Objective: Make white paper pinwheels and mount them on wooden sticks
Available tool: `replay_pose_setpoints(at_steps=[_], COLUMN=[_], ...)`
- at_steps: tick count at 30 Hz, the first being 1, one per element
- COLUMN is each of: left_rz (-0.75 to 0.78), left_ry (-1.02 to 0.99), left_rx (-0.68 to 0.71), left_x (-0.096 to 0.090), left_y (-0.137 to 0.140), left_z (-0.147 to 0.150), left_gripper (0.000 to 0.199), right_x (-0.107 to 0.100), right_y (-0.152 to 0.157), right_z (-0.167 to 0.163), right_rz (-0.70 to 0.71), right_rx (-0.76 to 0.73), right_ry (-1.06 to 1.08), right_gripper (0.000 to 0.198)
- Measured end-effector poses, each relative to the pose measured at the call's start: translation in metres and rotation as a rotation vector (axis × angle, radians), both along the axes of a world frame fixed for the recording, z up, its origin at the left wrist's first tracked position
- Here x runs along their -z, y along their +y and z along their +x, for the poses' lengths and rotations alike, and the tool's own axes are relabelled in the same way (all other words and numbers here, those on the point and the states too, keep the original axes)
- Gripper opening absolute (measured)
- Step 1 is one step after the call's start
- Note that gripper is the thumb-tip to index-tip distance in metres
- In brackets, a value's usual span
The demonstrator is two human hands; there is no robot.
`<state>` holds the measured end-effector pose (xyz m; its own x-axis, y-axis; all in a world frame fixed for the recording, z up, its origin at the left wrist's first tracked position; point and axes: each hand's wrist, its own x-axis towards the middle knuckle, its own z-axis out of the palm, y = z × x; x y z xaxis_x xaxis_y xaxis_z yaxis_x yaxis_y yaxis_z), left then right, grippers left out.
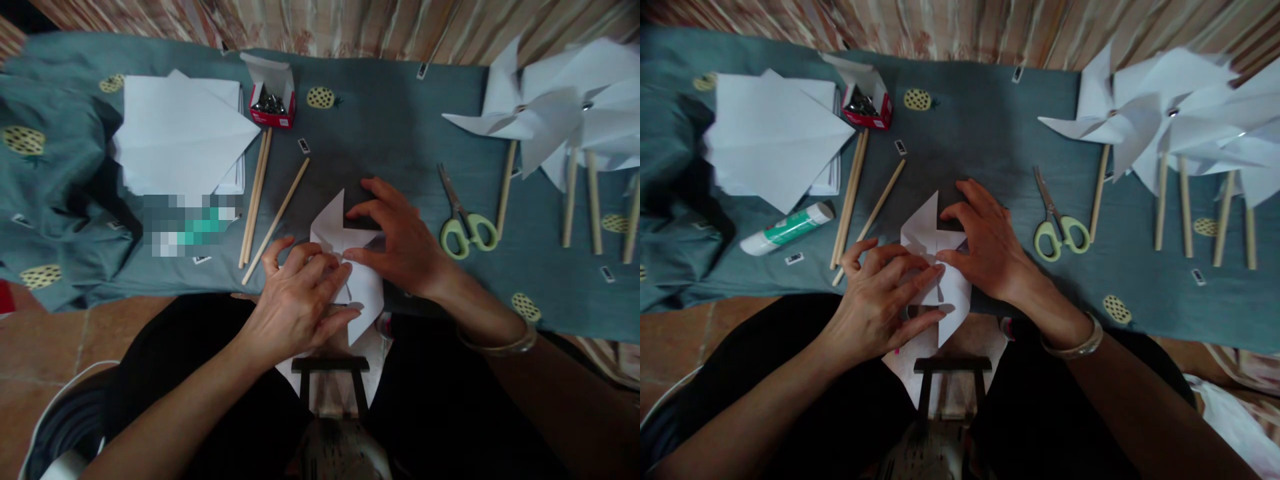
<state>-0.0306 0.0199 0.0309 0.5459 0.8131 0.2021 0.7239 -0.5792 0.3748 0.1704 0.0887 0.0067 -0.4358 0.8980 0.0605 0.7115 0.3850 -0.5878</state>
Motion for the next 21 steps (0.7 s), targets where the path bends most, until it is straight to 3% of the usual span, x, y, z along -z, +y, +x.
replay_pose_setpoints(at_steps=[21], left_rz=[0.003], left_ry=[-0.016], left_rx=[0.001], left_x=[0.0029], left_y=[-0.0019], left_z=[-0.0007], left_gripper=[0.040], right_x=[-0.0013], right_y=[-0.0003], right_z=[-0.0018], right_rz=[0.011], right_rx=[0.010], right_ry=[-0.014], right_gripper=[0.040])
